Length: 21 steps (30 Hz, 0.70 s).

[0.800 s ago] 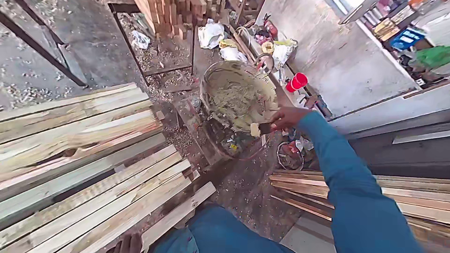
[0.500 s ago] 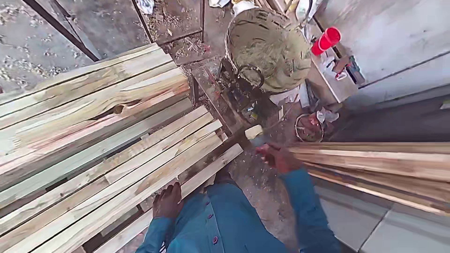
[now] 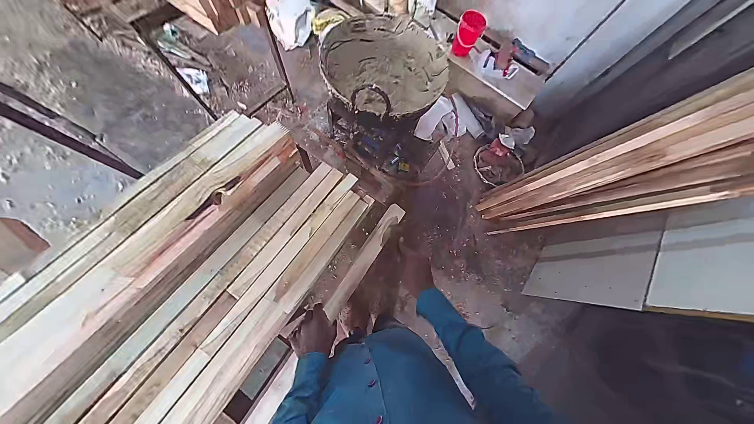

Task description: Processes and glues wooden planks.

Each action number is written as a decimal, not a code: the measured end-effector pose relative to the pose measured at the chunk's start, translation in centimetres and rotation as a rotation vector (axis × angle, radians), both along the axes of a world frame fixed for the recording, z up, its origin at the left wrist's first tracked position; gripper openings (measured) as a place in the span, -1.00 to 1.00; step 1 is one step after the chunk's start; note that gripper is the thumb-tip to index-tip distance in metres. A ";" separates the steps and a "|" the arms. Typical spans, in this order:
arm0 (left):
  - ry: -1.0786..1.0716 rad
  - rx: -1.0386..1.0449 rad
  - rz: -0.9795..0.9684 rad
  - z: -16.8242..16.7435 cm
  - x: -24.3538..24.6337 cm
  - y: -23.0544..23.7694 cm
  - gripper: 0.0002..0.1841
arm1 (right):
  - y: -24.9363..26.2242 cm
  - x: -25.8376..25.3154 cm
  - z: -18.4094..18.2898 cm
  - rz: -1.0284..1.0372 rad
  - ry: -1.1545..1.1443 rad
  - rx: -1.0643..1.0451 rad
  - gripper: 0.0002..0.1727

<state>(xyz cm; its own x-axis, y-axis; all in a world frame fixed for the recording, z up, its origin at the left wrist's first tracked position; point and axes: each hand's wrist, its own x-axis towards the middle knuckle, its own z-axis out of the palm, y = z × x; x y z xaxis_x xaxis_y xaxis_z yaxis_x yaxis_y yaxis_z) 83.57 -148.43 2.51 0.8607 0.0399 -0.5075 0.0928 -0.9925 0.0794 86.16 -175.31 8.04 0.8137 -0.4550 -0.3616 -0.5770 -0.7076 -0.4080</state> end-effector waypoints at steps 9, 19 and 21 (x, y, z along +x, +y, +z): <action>-0.060 0.086 -0.013 0.3 -0.3 -0.7 -0.29 | 3.6 2.7 4.0 0.051 0.173 0.155 -0.39; -0.093 -0.226 -0.239 1.8 1.8 1.6 -0.45 | -0.1 -3.0 4.2 0.140 0.048 0.647 -0.54; 0.041 -0.400 -0.064 1.6 3.2 2.7 -0.52 | -3.4 -3.0 3.3 0.033 -0.076 0.742 -0.53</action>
